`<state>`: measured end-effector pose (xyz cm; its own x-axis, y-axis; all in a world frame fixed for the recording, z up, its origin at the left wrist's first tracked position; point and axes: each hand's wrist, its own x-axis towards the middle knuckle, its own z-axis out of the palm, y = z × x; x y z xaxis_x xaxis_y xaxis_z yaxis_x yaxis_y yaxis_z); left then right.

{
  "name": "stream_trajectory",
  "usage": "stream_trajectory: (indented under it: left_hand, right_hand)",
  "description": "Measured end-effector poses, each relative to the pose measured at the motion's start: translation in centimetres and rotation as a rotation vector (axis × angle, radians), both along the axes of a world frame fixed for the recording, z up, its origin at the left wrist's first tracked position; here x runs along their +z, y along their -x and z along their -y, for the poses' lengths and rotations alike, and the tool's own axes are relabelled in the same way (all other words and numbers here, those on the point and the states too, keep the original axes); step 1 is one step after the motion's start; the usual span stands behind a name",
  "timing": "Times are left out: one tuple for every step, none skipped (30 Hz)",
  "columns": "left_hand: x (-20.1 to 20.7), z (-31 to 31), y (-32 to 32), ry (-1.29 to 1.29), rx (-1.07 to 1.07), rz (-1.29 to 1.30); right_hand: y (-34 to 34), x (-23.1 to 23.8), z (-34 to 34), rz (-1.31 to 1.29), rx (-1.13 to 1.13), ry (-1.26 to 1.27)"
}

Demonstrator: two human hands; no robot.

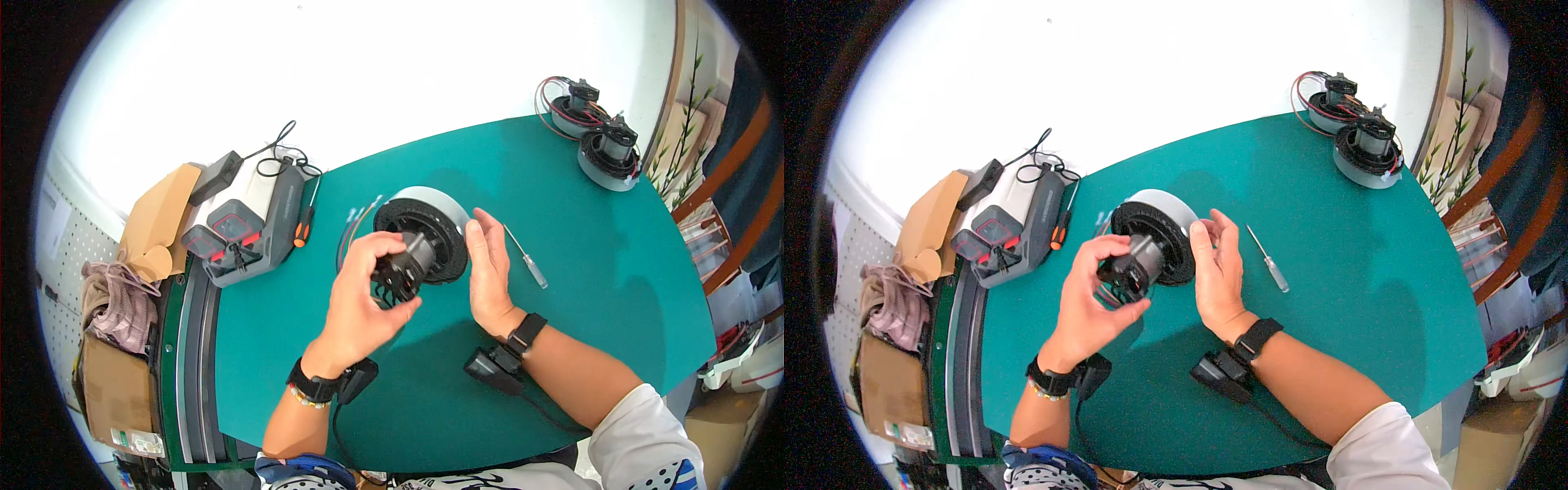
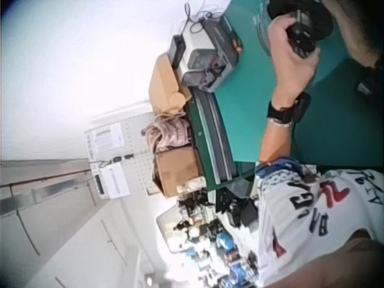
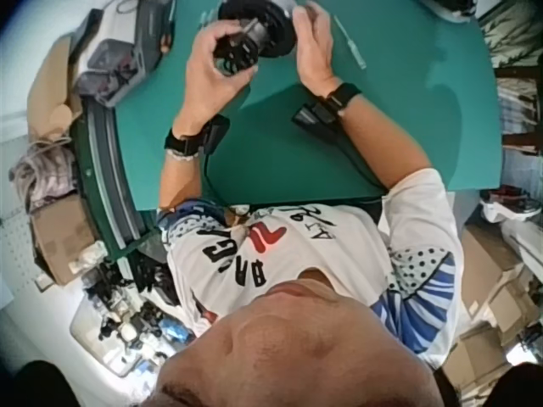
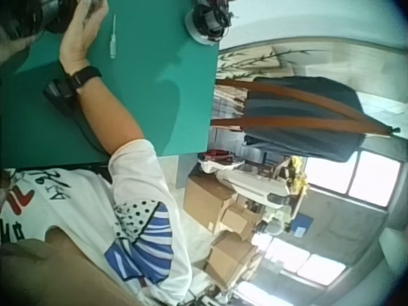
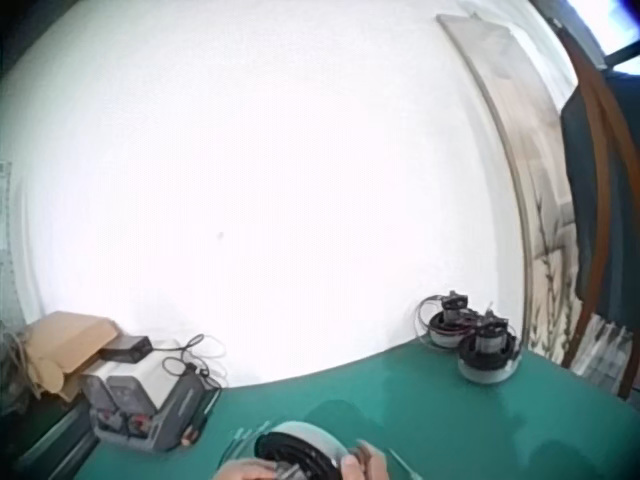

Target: The recorder is seen assembling an electric motor on a workbench, checking wires and the outer casing.

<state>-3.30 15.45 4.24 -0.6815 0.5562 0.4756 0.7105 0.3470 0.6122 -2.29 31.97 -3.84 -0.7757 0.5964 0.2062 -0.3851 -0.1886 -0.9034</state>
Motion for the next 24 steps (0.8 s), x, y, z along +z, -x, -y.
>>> stream_trajectory:
  left_hand:
    - [0.0,0.0,-0.6,0.033,0.007,-0.05]
    - [-0.2,-0.1,-1.1,0.067,0.014,-0.1]
    - [-0.6,0.0,-1.5,0.065,0.018,-0.096]
    - [-0.9,0.0,-2.0,0.093,0.019,-0.117]
    - [-1.2,0.1,-2.3,0.121,0.02,-0.139]
    - [-1.2,0.1,-2.4,0.151,0.012,-0.184]
    - [-1.2,0.2,-2.6,0.15,0.011,-0.181]
    - [-1.2,0.3,-2.7,0.136,-0.002,-0.165]
    - [-1.2,0.3,-2.8,0.121,-0.015,-0.148]
    - [-1.3,0.3,-2.8,0.117,-0.019,-0.141]
    - [-1.3,0.4,-2.8,0.117,-0.015,-0.171]
    - [-1.3,0.5,-2.8,0.118,-0.01,-0.201]
    - [-1.2,0.5,-2.9,0.114,-0.013,-0.193]
    - [-1.1,0.6,-2.9,0.122,-0.006,-0.215]
    - [-0.9,0.7,-3.0,0.129,0.001,-0.237]
    - [-0.8,0.8,-3.0,0.126,0.001,-0.228]
    - [-0.7,1.0,-3.0,0.144,-0.006,-0.247]
    - [-0.5,1.1,-3.1,0.162,-0.012,-0.266]
    - [-0.4,1.2,-3.1,0.159,-0.01,-0.258]
    - [-0.3,1.2,-3.0,0.168,-0.028,-0.26]
    - [-0.2,1.3,-3.0,0.176,-0.046,-0.262]
    - [-0.2,1.4,-2.9,0.177,-0.042,-0.257]
    - [-0.1,1.6,-2.8,0.177,-0.054,-0.276]
    - [0.0,1.7,-2.8,0.178,-0.066,-0.295]
  right_hand:
    - [-0.4,0.6,0.0,-0.003,0.081,-0.001]
    - [-0.6,0.8,0.0,0.001,0.086,-0.003]
    - [-0.7,0.9,0.1,-0.015,0.119,-0.027]
    - [-0.9,1.0,0.1,-0.034,0.152,-0.05]
    - [-1.1,1.1,-0.1,-0.031,0.155,-0.052]
    - [-1.2,1.0,-0.3,-0.019,0.182,-0.042]
    - [-1.3,1.0,-0.3,-0.008,0.206,-0.031]
    - [-1.3,1.0,-0.3,-0.004,0.205,-0.031]
    - [-1.3,0.9,-0.3,-0.022,0.197,-0.035]
    - [-1.2,0.9,-0.3,-0.037,0.184,-0.041]
    - [-1.3,1.0,-0.3,-0.029,0.181,-0.044]
    - [-1.3,1.4,-0.3,-0.019,0.171,-0.051]
    - [-1.3,1.6,-0.3,-0.01,0.16,-0.056]
    - [-1.1,1.2,-0.4,0.0,0.158,-0.058]
    - [-0.8,0.7,-0.6,-0.013,0.175,-0.028]
    - [-0.6,0.4,-0.6,-0.026,0.193,0.002]
    - [-0.5,0.3,-0.6,-0.016,0.193,0.0]
    - [-0.4,0.4,-0.6,-0.016,0.204,0.081]
    - [-0.3,0.3,-0.5,-0.017,0.216,0.163]
    - [-0.3,0.4,-0.4,-0.009,0.218,0.161]
    - [-0.4,0.5,-0.4,0.012,0.206,0.159]
    - [-0.4,0.5,-0.4,0.029,0.196,0.159]
    - [-0.3,0.2,-0.4,0.034,0.199,0.16]
    - [-0.1,-0.2,-0.5,0.017,0.192,0.145]
